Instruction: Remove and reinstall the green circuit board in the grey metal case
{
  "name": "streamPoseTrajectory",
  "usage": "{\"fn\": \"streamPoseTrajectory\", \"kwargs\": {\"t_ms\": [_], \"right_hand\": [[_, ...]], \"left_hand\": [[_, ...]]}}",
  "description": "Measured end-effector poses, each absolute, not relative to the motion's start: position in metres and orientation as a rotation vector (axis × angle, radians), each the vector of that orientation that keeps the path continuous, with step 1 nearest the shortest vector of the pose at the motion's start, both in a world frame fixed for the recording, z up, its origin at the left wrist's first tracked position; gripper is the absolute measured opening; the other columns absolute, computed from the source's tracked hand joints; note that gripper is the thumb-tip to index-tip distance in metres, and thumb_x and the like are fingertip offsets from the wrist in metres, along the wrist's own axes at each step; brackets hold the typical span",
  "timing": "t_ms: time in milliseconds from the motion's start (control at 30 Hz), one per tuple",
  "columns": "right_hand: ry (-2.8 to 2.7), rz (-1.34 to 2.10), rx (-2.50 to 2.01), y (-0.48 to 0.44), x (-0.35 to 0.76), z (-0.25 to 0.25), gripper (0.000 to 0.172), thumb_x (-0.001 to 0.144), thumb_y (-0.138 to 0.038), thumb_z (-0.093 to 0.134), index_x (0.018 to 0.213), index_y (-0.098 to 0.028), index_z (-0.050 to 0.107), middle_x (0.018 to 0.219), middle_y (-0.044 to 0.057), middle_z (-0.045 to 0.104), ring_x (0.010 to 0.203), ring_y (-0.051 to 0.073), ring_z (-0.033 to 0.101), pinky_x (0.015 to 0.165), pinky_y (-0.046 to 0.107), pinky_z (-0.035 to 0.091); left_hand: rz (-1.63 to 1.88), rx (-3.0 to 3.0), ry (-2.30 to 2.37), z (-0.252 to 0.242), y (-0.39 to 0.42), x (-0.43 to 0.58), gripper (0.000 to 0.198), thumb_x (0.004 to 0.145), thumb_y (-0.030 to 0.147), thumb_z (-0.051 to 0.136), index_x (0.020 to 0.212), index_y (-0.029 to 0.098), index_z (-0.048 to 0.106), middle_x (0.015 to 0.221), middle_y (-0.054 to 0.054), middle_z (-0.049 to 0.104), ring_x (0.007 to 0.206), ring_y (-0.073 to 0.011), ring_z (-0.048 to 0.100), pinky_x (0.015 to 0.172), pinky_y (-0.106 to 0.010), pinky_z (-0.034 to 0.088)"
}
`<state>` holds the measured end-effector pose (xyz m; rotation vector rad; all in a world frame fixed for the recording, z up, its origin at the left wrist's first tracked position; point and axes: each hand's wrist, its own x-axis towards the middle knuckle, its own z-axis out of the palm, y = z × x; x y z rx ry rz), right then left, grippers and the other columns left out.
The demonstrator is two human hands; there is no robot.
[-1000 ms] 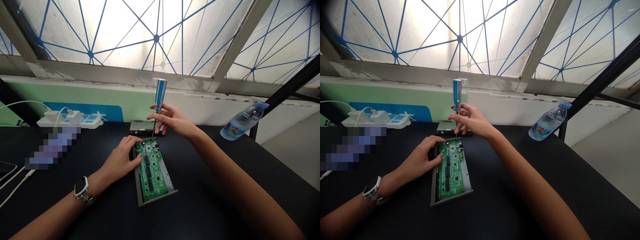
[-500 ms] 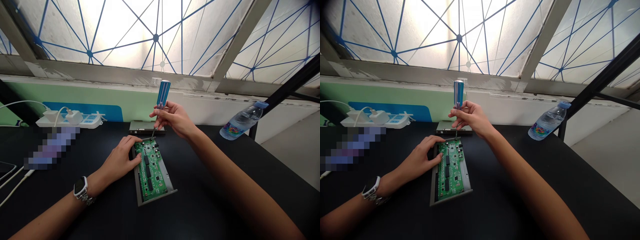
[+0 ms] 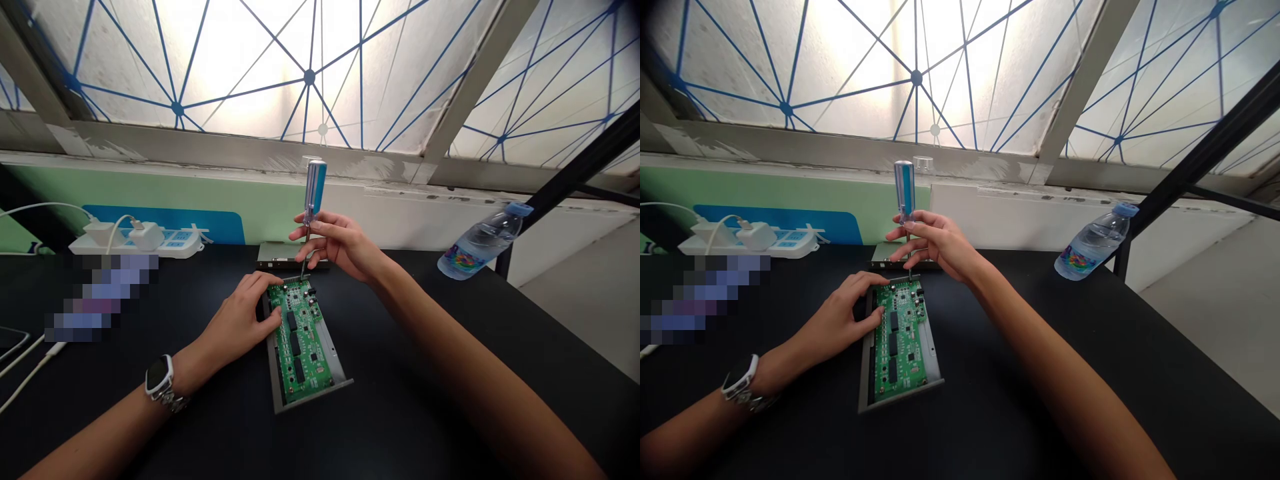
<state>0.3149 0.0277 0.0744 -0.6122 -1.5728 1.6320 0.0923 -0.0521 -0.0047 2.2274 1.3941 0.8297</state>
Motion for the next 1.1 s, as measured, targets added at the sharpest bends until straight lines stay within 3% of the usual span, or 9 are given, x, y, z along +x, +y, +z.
{"fn": "streamPoseTrajectory", "kwargs": {"t_ms": [100,200,333,467,733,1100], "right_hand": [[-1.577,1.606,-0.617,0.028,0.313,0.072,0.033,0.089,-0.043,0.076,0.108,-0.020,0.062,0.111,0.007,0.074,0.077,0.016,0.077,0.058,0.023,0.062],[-1.573,1.500,-0.620,0.029,0.309,0.068,0.033,0.090,-0.045,0.074,0.102,-0.022,0.054,0.101,0.004,0.075,0.067,0.016,0.076,0.051,0.024,0.060],[-1.609,1.363,-0.665,0.029,0.305,0.064,0.039,0.091,-0.050,0.072,0.107,-0.022,0.050,0.096,0.004,0.075,0.059,0.016,0.075,0.049,0.025,0.060],[-1.642,1.287,-0.687,0.029,0.307,0.067,0.043,0.091,-0.051,0.071,0.112,-0.020,0.050,0.095,0.006,0.075,0.061,0.018,0.076,0.049,0.027,0.060],[-1.787,0.916,-0.777,0.024,0.309,0.071,0.039,0.089,-0.054,0.073,0.090,-0.022,0.050,0.094,0.001,0.069,0.057,0.011,0.071,0.047,0.022,0.052],[-1.771,0.741,-0.796,0.023,0.304,0.062,0.029,0.093,-0.046,0.068,0.093,-0.022,0.051,0.095,-0.001,0.065,0.051,0.009,0.067,0.043,0.024,0.048]], "left_hand": [[0.835,2.219,1.395,-0.005,-0.053,0.093,0.032,0.090,0.025,0.059,0.122,0.027,0.059,0.121,-0.006,0.063,0.114,-0.0289,0.059,0.084,-0.039,0.052],[0.842,2.190,1.416,-0.006,-0.053,0.094,0.032,0.090,0.024,0.059,0.122,0.027,0.059,0.123,-0.006,0.062,0.115,-0.0287,0.058,0.085,-0.039,0.052],[0.846,2.188,1.417,-0.006,-0.054,0.095,0.032,0.090,0.022,0.058,0.121,0.026,0.059,0.123,-0.006,0.062,0.116,-0.0289,0.057,0.086,-0.039,0.051],[0.835,2.197,1.420,-0.005,-0.054,0.094,0.032,0.089,0.022,0.058,0.121,0.026,0.059,0.123,-0.007,0.063,0.114,-0.0293,0.058,0.083,-0.039,0.051],[0.854,2.178,1.423,-0.007,-0.053,0.096,0.032,0.088,0.022,0.056,0.120,0.026,0.059,0.123,-0.006,0.062,0.114,-0.0286,0.057,0.086,-0.039,0.049],[0.887,2.240,1.486,-0.010,-0.056,0.098,0.035,0.089,0.020,0.055,0.124,0.024,0.057,0.126,-0.007,0.061,0.114,-0.0279,0.059,0.089,-0.041,0.051]]}}
